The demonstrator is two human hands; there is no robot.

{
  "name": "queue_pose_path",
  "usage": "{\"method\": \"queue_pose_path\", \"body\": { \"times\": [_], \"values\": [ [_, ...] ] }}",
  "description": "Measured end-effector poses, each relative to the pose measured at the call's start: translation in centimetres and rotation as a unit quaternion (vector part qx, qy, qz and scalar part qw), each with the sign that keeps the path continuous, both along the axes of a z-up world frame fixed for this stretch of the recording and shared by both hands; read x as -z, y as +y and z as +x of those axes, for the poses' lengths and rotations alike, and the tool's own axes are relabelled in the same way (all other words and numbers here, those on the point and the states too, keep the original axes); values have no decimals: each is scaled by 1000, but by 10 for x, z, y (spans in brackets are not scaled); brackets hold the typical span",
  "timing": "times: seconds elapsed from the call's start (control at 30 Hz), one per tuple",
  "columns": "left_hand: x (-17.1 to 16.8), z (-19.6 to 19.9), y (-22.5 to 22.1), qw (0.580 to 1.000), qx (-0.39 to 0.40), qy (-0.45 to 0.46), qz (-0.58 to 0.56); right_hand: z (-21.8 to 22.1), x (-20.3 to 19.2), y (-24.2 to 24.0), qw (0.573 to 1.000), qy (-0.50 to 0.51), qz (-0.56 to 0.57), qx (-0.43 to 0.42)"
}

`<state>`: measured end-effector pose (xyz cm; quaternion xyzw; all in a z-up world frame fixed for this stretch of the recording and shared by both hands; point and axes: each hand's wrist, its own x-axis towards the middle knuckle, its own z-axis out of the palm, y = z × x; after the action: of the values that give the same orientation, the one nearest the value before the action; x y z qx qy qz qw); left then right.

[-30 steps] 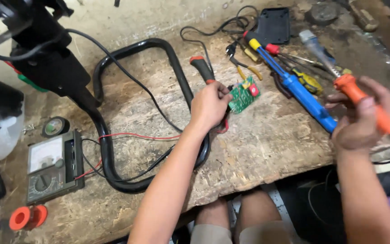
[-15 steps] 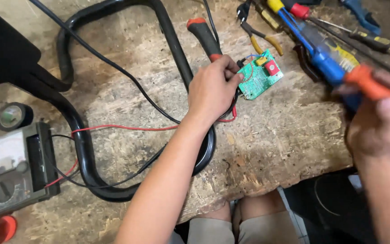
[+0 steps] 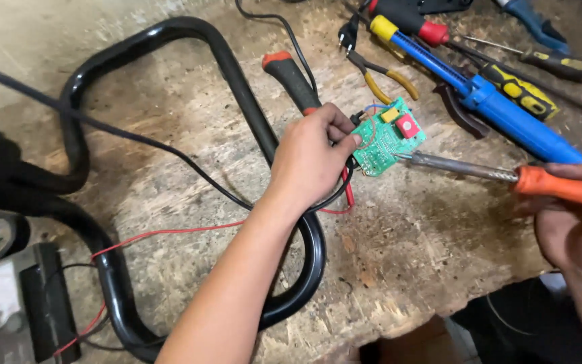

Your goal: Soldering and desoldering wires on a green circuit board at an electronics repair bench.

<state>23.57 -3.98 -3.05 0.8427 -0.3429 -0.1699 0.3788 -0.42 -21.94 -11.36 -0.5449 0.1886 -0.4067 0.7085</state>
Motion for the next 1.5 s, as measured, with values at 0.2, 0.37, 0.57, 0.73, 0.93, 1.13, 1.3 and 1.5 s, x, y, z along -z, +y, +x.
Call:
{"method": "queue_pose_path", "body": {
  "times": [0.2, 0.37, 0.57, 0.73, 0.93, 1.13, 1.3, 1.5],
  "values": [
    [-9, -2, 0, 998, -11, 35, 49, -4, 10, -7, 998, 63, -2, -15],
    [-11, -1, 0, 997, -15, 31, 64, 1, 12, -14, 995, 63, -50, -60],
    [-11, -5, -3, 999, -9, 0, 45, 5, 9, -9, 995, 93, -35, -10],
    [-10, -9, -1, 999, -2, -17, 44, 11, -12, 3, 993, 114, -23, -6],
    [-9, -11, 0, 998, 6, -44, 44, 14, -16, 5, 992, 111, -58, 1],
    [-10, -10, 0, 999, 0, -26, 42, 9, -2, -3, 993, 115, -33, -13],
    [-8, -10, 0, 999, -1, -28, 41, 4, 10, -9, 996, 81, -31, -34],
    [-7, -10, 1, 999, -3, -28, 38, -2, 16, -15, 992, 117, -48, -20]
  ]
}}
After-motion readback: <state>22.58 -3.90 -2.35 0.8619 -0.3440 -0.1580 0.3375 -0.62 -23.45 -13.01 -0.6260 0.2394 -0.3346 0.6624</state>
